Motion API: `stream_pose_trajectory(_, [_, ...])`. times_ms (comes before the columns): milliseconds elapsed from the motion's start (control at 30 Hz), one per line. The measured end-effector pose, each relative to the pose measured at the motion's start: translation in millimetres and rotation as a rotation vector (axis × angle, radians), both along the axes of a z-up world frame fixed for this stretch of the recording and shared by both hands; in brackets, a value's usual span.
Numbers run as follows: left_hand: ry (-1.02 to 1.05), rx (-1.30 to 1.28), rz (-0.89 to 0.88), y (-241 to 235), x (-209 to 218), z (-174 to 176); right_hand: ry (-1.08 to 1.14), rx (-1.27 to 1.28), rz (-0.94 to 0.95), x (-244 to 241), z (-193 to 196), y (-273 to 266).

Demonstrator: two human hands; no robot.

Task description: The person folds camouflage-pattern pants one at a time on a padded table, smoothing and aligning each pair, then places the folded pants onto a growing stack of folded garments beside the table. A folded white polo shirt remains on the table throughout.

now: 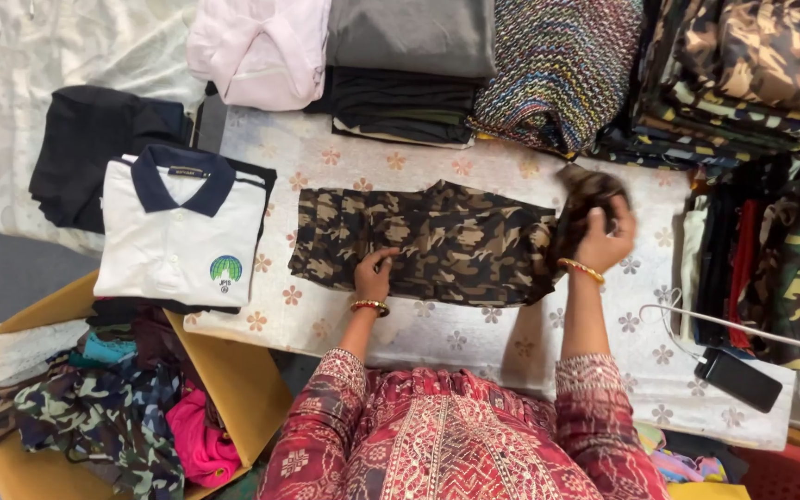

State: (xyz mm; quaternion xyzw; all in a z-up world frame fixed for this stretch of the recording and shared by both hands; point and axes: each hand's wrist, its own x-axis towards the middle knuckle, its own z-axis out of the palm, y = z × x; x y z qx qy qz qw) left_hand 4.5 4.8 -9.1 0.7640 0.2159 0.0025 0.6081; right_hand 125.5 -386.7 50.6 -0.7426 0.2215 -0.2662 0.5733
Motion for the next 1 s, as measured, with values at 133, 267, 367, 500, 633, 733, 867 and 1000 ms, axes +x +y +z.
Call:
stream_pose_trajectory(133, [-0.014, -0.009, -0.032, 5, 2, 12, -0.279, -0.435, -0.006, -31, 113, 38])
stream_pose_trajectory(267, [-0.086, -0.077, -0.156, 17, 5, 1, -0.310, -0.599, 0.337, -69, 158, 96])
stream_pose_trajectory(367, [-0.124, -0.204, -0.208, 28, 5, -8, -0.310, -0.557, 0.684, -91, 114, 156])
stream_pose_trajectory(500, [-0.015, -0.407, -0.151, 42, 8, -16, -0.062, -0.609, 1.113, -115, 93, 220])
stream_pose_trajectory(633, [0.129, -0.426, -0.155, 41, 14, -23, -0.048, -0.832, 1.335, -129, 77, 230])
stream_pose_trajectory(733, [0.186, -0.058, -0.215, 17, 17, -1, -0.080, -0.773, 1.264, -135, 63, 211])
stream_pose_trajectory(867, [0.417, 0.467, -0.280, -23, 25, 46, -0.001, -0.738, 1.091, -144, 47, 172])
stream_pose_trajectory(1000, [0.210, 0.762, -0.184, -40, 31, 42, 0.035, -0.769, 0.924, -156, 30, 135])
